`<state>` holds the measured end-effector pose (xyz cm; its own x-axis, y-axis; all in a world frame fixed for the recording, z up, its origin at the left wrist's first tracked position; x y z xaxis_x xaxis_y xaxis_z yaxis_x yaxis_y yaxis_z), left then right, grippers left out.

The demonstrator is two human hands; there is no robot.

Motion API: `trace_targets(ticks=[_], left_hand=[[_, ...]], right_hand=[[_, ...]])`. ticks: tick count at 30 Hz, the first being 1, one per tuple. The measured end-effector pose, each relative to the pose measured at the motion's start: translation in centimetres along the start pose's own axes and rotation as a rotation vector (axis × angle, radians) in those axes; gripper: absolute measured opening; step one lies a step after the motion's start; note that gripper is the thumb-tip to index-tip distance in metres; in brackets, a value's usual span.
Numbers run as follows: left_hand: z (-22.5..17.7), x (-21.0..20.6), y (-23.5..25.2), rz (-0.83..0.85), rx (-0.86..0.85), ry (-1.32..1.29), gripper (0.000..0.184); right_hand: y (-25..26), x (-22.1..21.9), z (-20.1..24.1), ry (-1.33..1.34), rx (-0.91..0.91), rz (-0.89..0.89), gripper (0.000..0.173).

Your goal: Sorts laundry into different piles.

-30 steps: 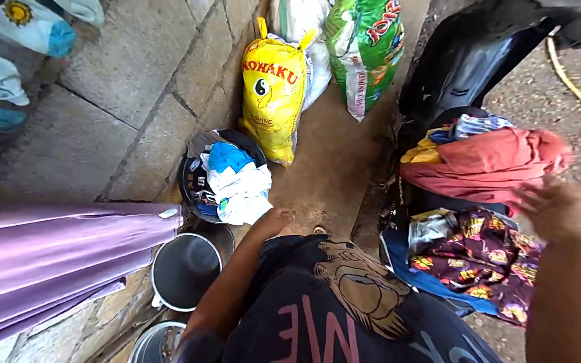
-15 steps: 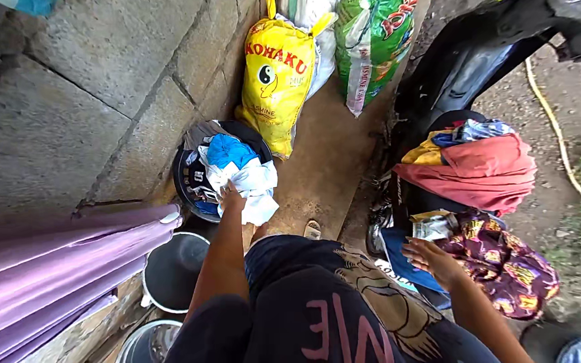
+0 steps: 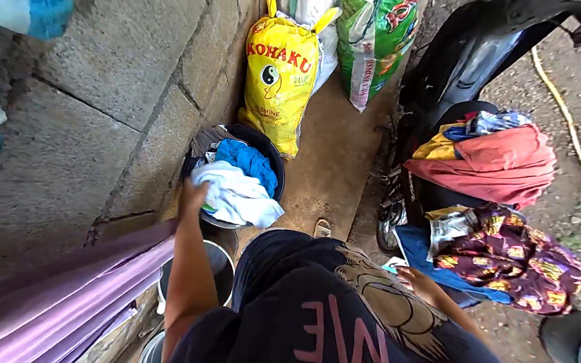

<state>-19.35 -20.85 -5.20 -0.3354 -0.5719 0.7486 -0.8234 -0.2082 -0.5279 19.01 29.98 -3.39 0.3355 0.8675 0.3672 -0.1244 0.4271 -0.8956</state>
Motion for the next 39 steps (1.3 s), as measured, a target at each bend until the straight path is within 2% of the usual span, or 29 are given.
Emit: trace_targets(ticks=[3, 4, 6, 10, 12, 15, 16, 19, 21, 24, 27, 30, 33, 34, 35, 36, 37, 39], left_hand=[[0.6, 4.9, 0.9, -0.236, 0.034, 0.208, 0.07], [0.6, 5.8, 1.1, -0.253, 0.034, 0.267, 0.071], [0.0, 5.8, 1.1, -0.186, 0.009, 0.364, 0.07], [-1.0, 0.5, 2.0, 0.102, -0.051, 0.518, 0.073], [-2.6, -3.3, 1.8, 0.171, -0.069, 0.572, 0.078], [-5.8, -9.5, 0.8, 0.25, -0.189, 0.529, 0.063], [-6.7, -11.6, 0.3, 0.329, -0.188, 0.493, 0.06], [-8.3, -16.2, -0.8, 0.537, -0.066, 0.481, 0.075], [-8.8, -17.6, -1.3, 0.588, -0.071, 0.546, 0.066], [-9.0, -18.4, -1.2, 0.653, -0.202, 0.651, 0.051], [-10.2, -18.4, -1.9, 0.757, -0.338, 0.464, 0.045], [-14.3, -16.5, -7.6, 0.997, -0.495, 0.221, 0.033], [-18.9, -12.3, -15.3, 1.215, -0.73, 0.111, 0.018], [-19.9, -11.1, -17.4, 1.273, -0.821, 0.046, 0.015], [-20.6, -10.4, -18.9, 1.323, -0.912, -0.038, 0.013], [-21.1, -10.0, -19.9, 1.36, -1.006, -0.1, 0.014], [-21.6, -9.7, -20.6, 1.357, -1.092, -0.117, 0.017], [-22.0, -9.2, -21.2, 1.244, -1.194, -0.059, 0.028]], right_hand=[[-0.3, -1.3, -0.5, -0.065, -0.037, 0.025, 0.043], [-0.8, -1.8, -0.2, -0.095, -0.048, 0.031, 0.043], [-1.2, -2.7, 0.2, -0.152, -0.037, 0.047, 0.043], [-0.7, -4.0, 0.8, -0.267, -0.005, 0.092, 0.043], [0.5, -4.2, 0.2, -0.311, 0.029, 0.106, 0.043], [0.5, -5.1, 0.8, -0.329, 0.047, 0.108, 0.044], [0.3, -5.4, 0.9, -0.329, 0.044, 0.101, 0.044], [0.7, -5.7, 0.4, -0.346, 0.052, 0.11, 0.044], [1.5, -5.7, -0.2, -0.366, 0.072, 0.128, 0.044], [1.9, -5.9, -0.4, -0.354, 0.144, 0.133, 0.046], [0.4, -7.1, 1.8, -0.306, 0.247, 0.138, 0.044], [-2.4, -9.2, 5.8, -0.276, 0.369, 0.205, 0.052], [-4.7, -12.0, 9.1, -0.264, 0.651, 0.236, 0.082], [-5.6, -12.8, 10.1, -0.237, 0.769, 0.241, 0.081], [-6.4, -13.3, 10.8, -0.196, 0.883, 0.242, 0.071], [-7.4, -13.4, 11.6, -0.149, 0.964, 0.249, 0.053], [-8.1, -13.1, 12.3, -0.097, 1.006, 0.243, 0.041], [-9.5, -10.8, 13.2, 0.017, 1.011, 0.208, 0.035]])
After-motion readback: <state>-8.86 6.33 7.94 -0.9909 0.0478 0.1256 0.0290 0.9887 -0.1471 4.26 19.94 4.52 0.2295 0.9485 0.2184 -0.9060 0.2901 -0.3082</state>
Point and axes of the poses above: each hand's wrist, its own y-axis towards the middle knuckle, its own x-axis out of the back of the hand, z = x × y, the point moved 1 cm from there along y, towards the middle knuckle, and after that the axes turned 12 degrees about y, right-handed, at the moved point
